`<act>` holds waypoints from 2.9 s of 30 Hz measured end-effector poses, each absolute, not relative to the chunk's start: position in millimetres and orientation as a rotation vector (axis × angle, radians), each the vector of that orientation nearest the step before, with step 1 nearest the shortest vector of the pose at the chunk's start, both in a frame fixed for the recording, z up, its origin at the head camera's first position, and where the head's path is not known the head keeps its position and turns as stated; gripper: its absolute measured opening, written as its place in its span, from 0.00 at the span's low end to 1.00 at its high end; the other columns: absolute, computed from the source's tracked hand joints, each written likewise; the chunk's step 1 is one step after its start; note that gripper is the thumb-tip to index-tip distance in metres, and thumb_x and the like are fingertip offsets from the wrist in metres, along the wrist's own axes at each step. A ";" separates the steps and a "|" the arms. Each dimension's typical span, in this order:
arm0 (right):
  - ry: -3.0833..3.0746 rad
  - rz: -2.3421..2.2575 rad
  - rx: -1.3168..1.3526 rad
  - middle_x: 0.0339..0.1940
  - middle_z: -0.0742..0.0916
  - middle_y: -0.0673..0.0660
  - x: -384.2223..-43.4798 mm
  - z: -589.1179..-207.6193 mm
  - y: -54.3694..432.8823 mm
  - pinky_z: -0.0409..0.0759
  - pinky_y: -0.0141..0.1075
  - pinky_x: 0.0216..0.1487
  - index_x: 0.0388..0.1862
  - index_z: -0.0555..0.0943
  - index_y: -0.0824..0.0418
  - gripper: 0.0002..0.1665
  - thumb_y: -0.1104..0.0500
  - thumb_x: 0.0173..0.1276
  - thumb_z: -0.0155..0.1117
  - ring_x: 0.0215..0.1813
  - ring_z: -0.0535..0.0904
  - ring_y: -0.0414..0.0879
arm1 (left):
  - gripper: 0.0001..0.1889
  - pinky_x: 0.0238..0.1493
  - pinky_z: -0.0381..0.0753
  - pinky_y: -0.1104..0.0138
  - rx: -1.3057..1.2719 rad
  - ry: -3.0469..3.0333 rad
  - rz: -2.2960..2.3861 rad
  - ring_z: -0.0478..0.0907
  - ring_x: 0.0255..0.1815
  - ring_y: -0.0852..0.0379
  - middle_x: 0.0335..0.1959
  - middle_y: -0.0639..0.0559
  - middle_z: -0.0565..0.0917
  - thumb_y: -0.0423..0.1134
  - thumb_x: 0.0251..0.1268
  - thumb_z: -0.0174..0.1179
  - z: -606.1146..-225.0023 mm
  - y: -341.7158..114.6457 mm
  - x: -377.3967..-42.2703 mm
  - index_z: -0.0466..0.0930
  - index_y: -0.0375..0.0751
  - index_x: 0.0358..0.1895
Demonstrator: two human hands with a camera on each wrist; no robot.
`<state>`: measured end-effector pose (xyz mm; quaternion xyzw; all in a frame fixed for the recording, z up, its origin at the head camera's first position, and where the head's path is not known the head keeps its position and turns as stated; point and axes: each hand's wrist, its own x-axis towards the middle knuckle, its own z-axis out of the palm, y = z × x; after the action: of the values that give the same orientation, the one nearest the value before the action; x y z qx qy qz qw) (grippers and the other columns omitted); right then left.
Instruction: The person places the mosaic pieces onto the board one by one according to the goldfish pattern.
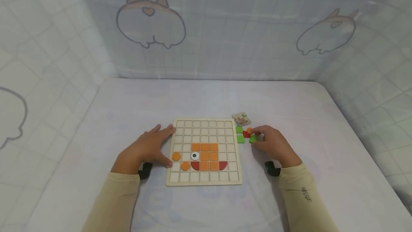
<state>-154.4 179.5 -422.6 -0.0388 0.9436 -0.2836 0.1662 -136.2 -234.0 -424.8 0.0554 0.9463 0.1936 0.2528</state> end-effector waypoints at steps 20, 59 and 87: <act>2.641 -0.955 -0.445 0.59 0.87 0.52 -153.9 -422.0 109.2 0.81 0.40 0.46 0.60 0.85 0.55 0.20 0.60 0.68 0.69 0.52 0.80 0.49 | 0.67 0.79 0.43 0.34 0.171 2.575 0.518 0.39 0.85 0.36 0.84 0.49 0.52 0.58 0.33 0.84 -424.7 -231.3 -133.8 0.53 0.55 0.82; 2.680 -0.702 -0.226 0.59 0.83 0.60 -168.6 -432.6 142.7 0.77 0.52 0.64 0.56 0.85 0.63 0.21 0.62 0.64 0.69 0.61 0.77 0.56 | 0.70 0.77 0.45 0.31 0.119 2.580 0.509 0.39 0.84 0.35 0.85 0.46 0.51 0.59 0.30 0.85 -431.0 -236.7 -135.7 0.51 0.57 0.83; 2.674 -0.817 -0.336 0.44 0.86 0.52 -166.2 -435.1 114.7 0.79 0.38 0.43 0.51 0.86 0.60 0.19 0.63 0.59 0.68 0.44 0.77 0.47 | 0.69 0.78 0.43 0.32 0.159 2.595 0.529 0.39 0.85 0.36 0.84 0.49 0.52 0.57 0.31 0.85 -432.9 -235.0 -136.5 0.52 0.56 0.83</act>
<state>-166.2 114.7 -435.1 -0.1177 0.9370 -0.2863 0.1619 -136.5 -235.0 -432.9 0.0583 0.9490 0.1933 0.2420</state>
